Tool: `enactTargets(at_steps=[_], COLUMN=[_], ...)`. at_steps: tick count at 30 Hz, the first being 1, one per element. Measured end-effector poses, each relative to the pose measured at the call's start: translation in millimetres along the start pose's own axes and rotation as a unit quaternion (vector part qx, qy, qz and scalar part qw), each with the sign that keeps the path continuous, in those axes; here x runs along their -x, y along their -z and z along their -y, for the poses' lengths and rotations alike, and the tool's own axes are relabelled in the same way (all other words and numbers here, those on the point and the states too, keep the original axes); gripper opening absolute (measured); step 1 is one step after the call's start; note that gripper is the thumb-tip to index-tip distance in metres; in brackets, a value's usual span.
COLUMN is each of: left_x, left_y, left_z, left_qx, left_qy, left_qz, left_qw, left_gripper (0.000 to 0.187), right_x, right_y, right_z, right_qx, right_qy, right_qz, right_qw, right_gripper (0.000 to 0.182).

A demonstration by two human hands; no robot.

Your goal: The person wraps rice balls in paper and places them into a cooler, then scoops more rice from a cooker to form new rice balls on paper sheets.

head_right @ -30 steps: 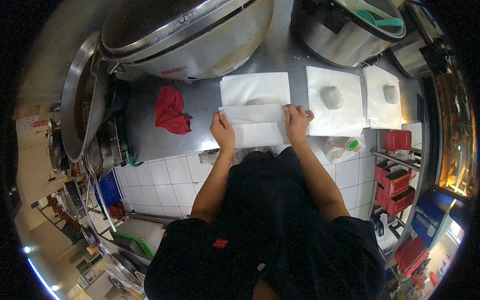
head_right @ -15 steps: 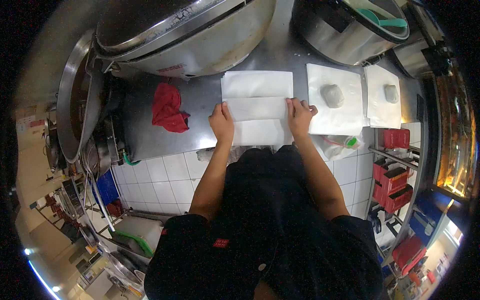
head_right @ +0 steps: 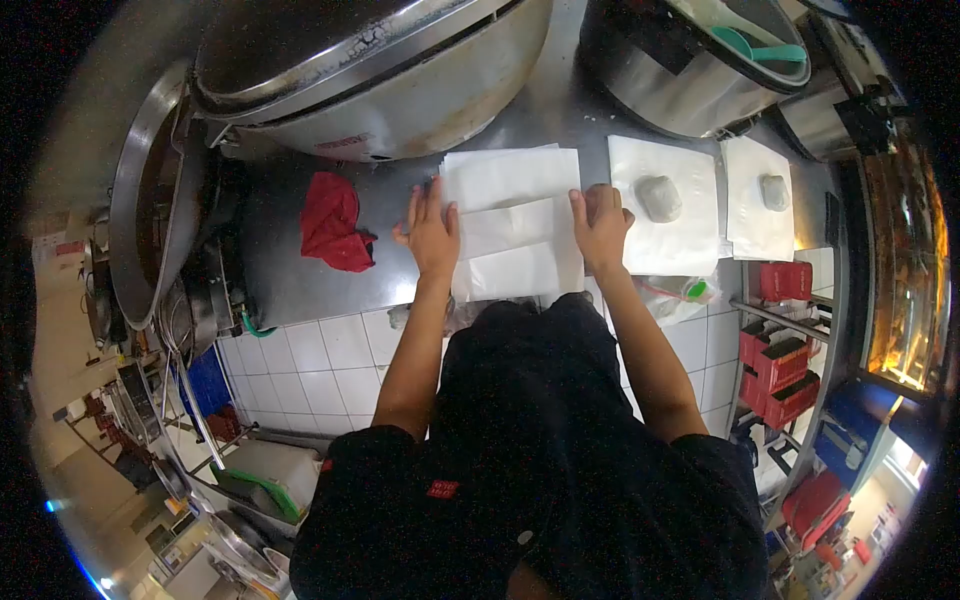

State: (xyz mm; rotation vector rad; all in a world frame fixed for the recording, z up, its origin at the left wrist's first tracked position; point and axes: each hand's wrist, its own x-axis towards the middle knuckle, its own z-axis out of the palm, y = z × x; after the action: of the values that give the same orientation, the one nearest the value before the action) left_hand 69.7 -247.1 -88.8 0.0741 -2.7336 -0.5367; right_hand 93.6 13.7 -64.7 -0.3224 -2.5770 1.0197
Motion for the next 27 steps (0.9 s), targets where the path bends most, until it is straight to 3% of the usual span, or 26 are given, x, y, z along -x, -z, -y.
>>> enactTargets(at_steps=[1, 4, 5, 7, 9, 14, 16, 17, 18, 20, 22, 23, 25, 26, 27], left_x=[-2.5, 0.3, 2.1, 3.6, 2.7, -0.4, -5.9, -7.0, -7.0, -8.2, -11.0, -5.3, 6.1, 20.5, 38.0], left_y=[-3.6, -8.6, -11.2, -4.5, 5.1, 21.0, 26.2, 23.9, 18.0, 10.0, 12.2, 12.3, 37.2, 47.1, 53.4], left_z=[2.8, 10.6, 11.2, 3.3, -5.4, -16.9, -19.5, -13.8, -3.9, 11.6, 17.4, 15.9, -15.7, -32.5, -42.8], left_qx=[-0.066, -0.046, -0.045, 0.002, 0.037, 0.132, 0.300, 0.297, 0.421, 0.533, 0.431, 0.430, 0.143, 0.146, 0.132], left_qy=[-0.066, -0.077, -0.081, -0.068, -0.050, -0.010, 0.093, 0.097, 0.170, 0.240, 0.204, 0.207, 0.133, 0.076, -0.016], left_qz=[-0.016, 0.015, 0.014, 0.000, 0.013, -0.011, -0.016, -0.020, 0.038, 0.090, 0.003, 0.003, -0.081, -0.040, 0.039], left_qw=[0.996, 0.996, 0.996, 0.998, 0.998, 0.991, 0.949, 0.950, 0.890, 0.806, 0.879, 0.879, 0.977, 0.985, 0.990], left_gripper=[0.046, 0.049, 0.049, 0.048, 0.048, 0.057, 0.068, 0.068, 0.069, 0.071, 0.061, 0.061, 0.046, 0.038, 0.041], right_x=[-6.2, -26.4, -34.8, -45.7, -56.0, -79.4, -91.8, -94.5, -97.5, -102.4, -106.6, -107.7, -109.3, -107.2, -105.1], right_y=[0.4, -5.4, -10.5, -18.4, -25.0, -46.0, -45.6, -46.9, -47.0, -49.8, -48.0, -45.9, -38.4, -39.3, -39.4], right_z=[8.6, 27.9, 30.4, 39.2, 52.3, 50.6, 58.7, 58.7, 57.2, 58.9, 66.5, 68.7, 79.2, 78.3, 76.3], right_qx=[-0.001, 0.023, 0.018, 0.014, 0.137, 0.212, 0.223, 0.221, 0.189, 0.157, 0.242, 0.241, 0.245, 0.244, 0.223], right_qy=[0.003, 0.029, 0.077, 0.120, 0.259, 0.313, 0.312, 0.317, 0.318, 0.322, 0.310, 0.311, 0.343, 0.344, 0.373], right_qz=[0.000, 0.050, 0.090, 0.128, 0.160, 0.271, 0.419, 0.421, 0.439, 0.459, 0.465, 0.468, 0.464, 0.466, 0.448], right_qw=[1.000, 0.998, 0.993, 0.984, 0.943, 0.885, 0.823, 0.820, 0.818, 0.813, 0.793, 0.791, 0.779, 0.778, 0.781], right_gripper=[0.029, 0.025, 0.027, 0.032, 0.044, 0.041, 0.036, 0.036, 0.033, 0.031, 0.028, 0.028, 0.025, 0.025, 0.023])
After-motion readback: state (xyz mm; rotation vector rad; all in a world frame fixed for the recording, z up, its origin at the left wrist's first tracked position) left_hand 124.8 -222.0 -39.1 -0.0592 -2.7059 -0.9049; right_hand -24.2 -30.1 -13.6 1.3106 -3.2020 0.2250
